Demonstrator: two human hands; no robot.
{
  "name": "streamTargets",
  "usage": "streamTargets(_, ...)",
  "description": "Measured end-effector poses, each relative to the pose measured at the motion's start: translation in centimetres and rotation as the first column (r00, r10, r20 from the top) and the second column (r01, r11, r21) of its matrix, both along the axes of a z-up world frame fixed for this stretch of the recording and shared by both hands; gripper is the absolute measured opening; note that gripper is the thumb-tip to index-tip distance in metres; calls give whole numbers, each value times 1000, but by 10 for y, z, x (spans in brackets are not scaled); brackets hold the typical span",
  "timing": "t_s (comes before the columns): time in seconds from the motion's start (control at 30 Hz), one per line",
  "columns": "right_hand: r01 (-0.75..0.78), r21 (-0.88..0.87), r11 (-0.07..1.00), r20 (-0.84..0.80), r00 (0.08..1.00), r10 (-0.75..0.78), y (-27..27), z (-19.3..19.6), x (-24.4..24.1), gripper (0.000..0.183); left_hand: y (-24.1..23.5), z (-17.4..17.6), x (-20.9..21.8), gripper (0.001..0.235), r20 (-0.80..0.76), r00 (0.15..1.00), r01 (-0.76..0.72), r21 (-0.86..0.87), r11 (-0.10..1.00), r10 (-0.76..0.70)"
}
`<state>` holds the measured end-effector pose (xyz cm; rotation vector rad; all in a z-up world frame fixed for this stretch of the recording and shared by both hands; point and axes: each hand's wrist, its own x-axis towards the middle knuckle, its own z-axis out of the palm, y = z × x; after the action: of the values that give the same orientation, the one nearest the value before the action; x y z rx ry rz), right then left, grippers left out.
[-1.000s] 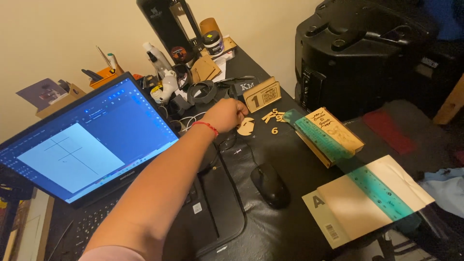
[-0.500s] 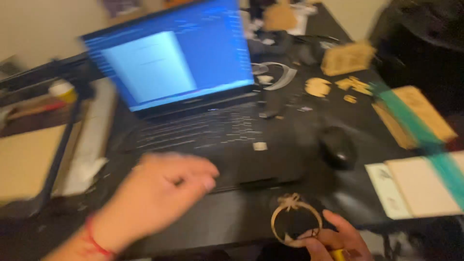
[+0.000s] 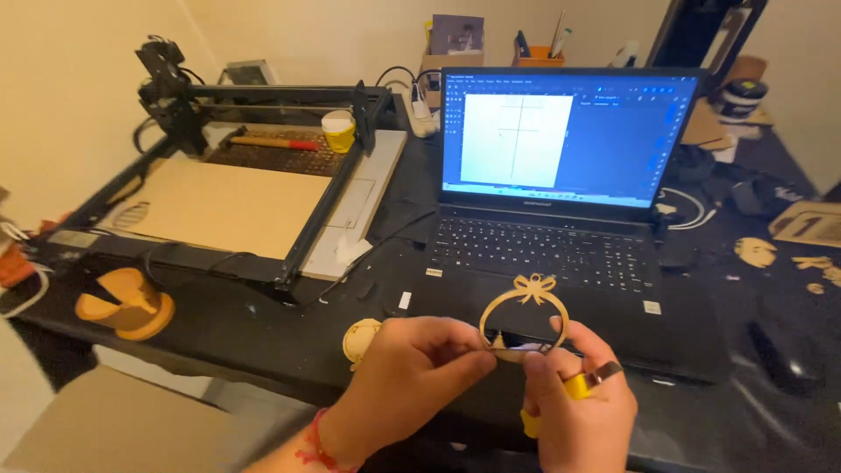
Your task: Assembling and refining laser-cut wooden ornaments using a utility knife at a workstation.
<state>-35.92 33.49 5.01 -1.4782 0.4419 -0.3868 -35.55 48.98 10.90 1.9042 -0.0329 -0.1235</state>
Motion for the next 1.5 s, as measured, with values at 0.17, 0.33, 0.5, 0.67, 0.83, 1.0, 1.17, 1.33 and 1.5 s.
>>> streamTargets(0.17,38,19,999,28,999,-39,12,25,-13,33,6,7,0,24,108,991,74,25,997,-77)
streamTargets(0.33,-53,104,993,266,964,24,-17,1,-20,22,5,9,-1,27,96,984,166,-187,968,-150)
streamTargets(0.5,12,-56,998,98,995,-7,-27,19,-30,16,0,10,-1,27,20,980,199,-167,966,-198)
streamTargets(0.67,55,-143,988,143,989,-34,-30,24,-36,11,-3,7,2,26,104,961,268,-135,954,-255)
streamTargets(0.83,93,-204,974,207,977,-50,-41,16,-35,13,-6,2,5,23,331,900,327,-87,941,-282)
streamTargets(1.0,258,-624,737,502,855,127,-42,25,-40,9,-10,1,9,20,649,715,340,2,940,-260)
streamTargets(1.17,448,-778,441,624,634,457,-82,19,-34,14,-12,-2,5,21,654,698,395,-12,919,-292)
streamTargets(1.33,474,-767,434,642,563,520,-93,17,-30,17,-20,-3,6,17,733,629,414,-33,910,-260)
streamTargets(1.5,443,-788,427,615,606,505,-107,12,-32,22,-28,1,10,12,760,581,442,7,897,-292)
